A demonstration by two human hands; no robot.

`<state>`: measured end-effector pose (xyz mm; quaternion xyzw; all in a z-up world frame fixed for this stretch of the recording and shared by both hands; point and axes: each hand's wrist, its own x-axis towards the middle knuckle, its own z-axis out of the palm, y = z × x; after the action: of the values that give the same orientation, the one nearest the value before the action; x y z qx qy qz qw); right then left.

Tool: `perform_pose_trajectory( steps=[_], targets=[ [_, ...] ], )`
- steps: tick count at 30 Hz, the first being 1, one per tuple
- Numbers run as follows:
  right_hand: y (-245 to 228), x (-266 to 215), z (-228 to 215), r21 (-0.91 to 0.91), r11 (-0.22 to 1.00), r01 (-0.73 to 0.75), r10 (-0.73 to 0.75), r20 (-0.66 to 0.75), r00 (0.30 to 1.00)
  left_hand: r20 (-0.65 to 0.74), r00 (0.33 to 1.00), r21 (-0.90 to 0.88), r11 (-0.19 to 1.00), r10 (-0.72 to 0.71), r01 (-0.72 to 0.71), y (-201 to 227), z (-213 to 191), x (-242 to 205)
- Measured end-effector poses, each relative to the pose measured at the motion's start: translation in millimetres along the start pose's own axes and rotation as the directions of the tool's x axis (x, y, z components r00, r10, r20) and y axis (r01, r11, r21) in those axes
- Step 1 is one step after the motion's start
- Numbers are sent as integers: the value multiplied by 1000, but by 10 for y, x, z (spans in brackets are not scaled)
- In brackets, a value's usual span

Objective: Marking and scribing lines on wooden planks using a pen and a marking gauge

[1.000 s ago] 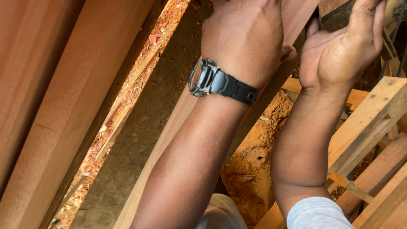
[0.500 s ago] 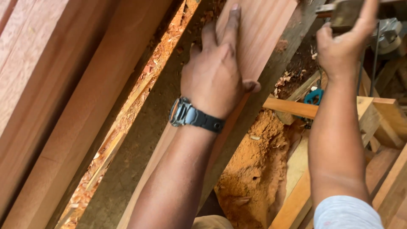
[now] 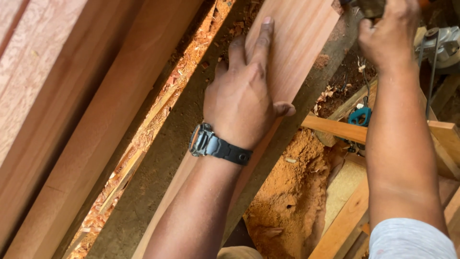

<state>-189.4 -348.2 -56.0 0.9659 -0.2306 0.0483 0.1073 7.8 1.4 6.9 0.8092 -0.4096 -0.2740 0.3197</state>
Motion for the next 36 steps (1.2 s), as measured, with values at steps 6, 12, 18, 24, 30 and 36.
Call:
perform_pose_trajectory(
  steps=[6,12,18,24,30,36],
  targets=[
    [-252,20,-158,111,985,-133,115,156,981,14,1000,1,1000,-10,10,-2,7,0],
    [-123,-521,186,855,518,38,449,-310,838,28,999,-8,1000,-18,19,-1,10,-1],
    [-1977,-664,-877,956,-263,131,802,141,580,-18,999,28,999,27,-27,-25,53,2],
    [-2517,-797,-322,977,92,193,786,-190,588,24,1000,103,995,-1,-1,59,-35,32],
    [-2661,-1005,-430,971,235,-28,752,-164,638,39,999,73,997,-20,18,134,-92,42],
    [-2560,-853,-385,970,202,-138,808,-86,583,33,999,93,995,-37,34,139,-60,49]
  ],
)
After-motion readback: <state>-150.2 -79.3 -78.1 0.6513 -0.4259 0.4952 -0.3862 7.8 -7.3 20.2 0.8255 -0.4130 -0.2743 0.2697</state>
